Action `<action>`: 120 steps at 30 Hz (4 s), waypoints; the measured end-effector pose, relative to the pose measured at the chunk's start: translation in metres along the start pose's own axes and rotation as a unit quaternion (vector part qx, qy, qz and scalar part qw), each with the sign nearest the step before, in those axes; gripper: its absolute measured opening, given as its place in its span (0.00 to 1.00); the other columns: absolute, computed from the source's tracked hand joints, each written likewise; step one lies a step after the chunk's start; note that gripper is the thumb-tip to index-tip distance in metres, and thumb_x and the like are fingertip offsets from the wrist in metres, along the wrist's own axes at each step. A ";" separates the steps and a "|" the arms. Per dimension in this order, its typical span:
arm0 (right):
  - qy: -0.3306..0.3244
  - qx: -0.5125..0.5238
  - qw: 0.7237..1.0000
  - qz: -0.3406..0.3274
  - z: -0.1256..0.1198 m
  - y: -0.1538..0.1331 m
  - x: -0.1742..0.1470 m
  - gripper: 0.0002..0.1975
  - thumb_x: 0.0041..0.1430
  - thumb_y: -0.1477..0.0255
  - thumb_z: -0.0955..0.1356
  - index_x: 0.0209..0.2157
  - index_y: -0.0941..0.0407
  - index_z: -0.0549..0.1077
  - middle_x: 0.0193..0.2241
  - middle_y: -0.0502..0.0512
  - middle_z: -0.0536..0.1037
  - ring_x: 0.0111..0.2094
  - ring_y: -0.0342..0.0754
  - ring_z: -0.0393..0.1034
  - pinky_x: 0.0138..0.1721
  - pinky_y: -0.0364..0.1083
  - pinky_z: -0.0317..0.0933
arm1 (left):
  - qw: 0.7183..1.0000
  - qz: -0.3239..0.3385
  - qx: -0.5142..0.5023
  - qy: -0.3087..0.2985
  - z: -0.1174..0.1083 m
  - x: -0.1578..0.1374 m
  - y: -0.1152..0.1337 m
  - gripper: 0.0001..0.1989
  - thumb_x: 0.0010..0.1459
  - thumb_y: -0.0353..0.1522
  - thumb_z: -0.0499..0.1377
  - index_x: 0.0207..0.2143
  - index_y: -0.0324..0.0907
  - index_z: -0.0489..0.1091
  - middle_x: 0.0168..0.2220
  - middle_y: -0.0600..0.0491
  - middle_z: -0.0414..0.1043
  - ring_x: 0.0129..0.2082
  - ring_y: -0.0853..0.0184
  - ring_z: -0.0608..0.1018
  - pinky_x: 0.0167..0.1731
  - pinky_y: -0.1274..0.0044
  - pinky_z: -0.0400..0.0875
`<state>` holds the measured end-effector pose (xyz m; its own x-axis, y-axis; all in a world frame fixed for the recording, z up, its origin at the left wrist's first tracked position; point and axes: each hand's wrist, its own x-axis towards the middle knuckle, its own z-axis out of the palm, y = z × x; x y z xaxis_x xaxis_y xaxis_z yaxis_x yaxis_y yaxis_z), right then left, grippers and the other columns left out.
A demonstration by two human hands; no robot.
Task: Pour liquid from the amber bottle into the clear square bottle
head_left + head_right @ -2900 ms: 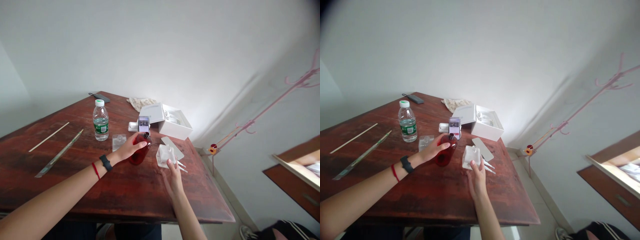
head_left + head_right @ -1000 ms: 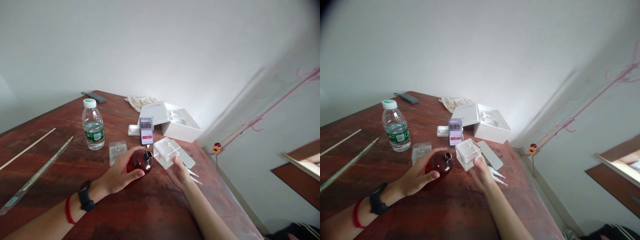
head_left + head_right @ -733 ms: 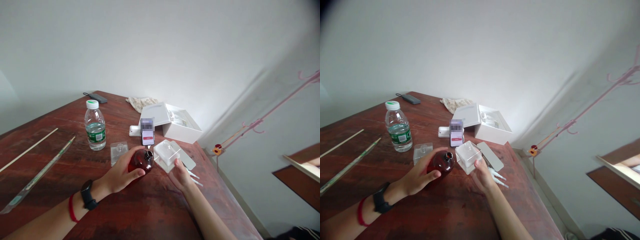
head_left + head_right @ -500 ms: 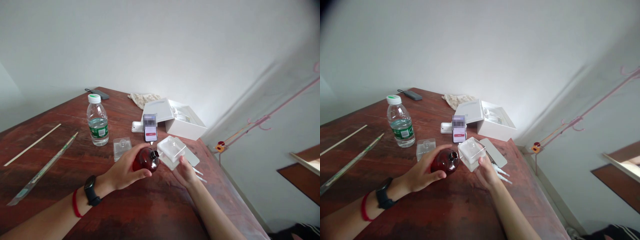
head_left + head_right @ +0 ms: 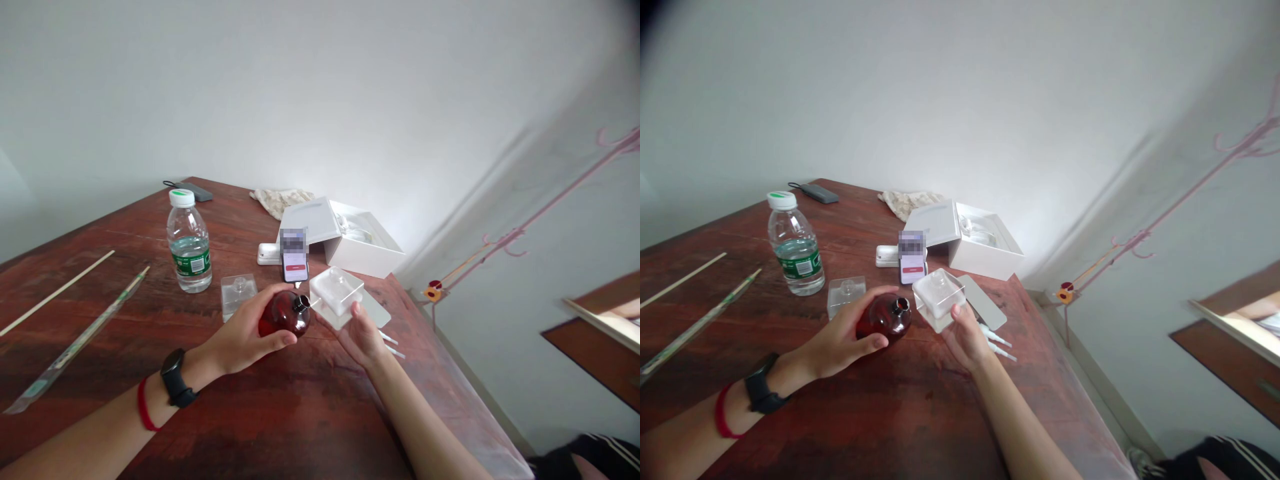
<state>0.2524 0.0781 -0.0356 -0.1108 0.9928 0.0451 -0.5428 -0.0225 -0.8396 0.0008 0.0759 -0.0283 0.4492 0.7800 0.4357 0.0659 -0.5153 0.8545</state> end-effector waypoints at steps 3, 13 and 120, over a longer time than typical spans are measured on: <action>-0.003 0.006 1.000 -0.001 0.002 0.000 -0.001 0.37 0.44 0.56 0.83 0.56 0.47 0.76 0.48 0.53 0.86 0.49 0.59 0.80 0.50 0.56 0.74 | 1.000 -0.005 -0.009 -0.008 0.000 0.001 0.002 0.36 0.63 0.54 0.65 0.64 0.44 0.63 0.59 0.41 0.75 0.55 0.49 0.79 0.58 0.61 0.72; -0.008 0.007 1.000 -0.026 0.005 -0.003 -0.004 0.38 0.42 0.54 0.83 0.55 0.46 0.76 0.44 0.50 0.87 0.46 0.57 0.82 0.45 0.52 0.76 | 1.000 -0.013 0.010 -0.008 -0.004 0.003 0.001 0.40 0.60 0.56 0.67 0.65 0.45 0.65 0.61 0.42 0.75 0.59 0.46 0.77 0.61 0.59 0.70; -0.030 -0.217 0.972 -0.081 -0.010 -0.023 -0.001 0.38 0.40 0.68 0.85 0.55 0.46 0.76 0.50 0.52 0.80 0.47 0.54 0.73 0.47 0.47 0.70 | 0.979 0.025 0.192 0.062 -0.003 -0.003 0.014 0.35 0.60 0.45 0.70 0.66 0.46 0.67 0.62 0.46 0.76 0.58 0.52 0.79 0.61 0.62 0.74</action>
<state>0.2739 0.0783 -0.0215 -0.1085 0.9703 0.2162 -0.1561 0.1982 -0.9677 -0.0020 0.0678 -0.0169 0.3496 0.7751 0.5263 0.3878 -0.6311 0.6718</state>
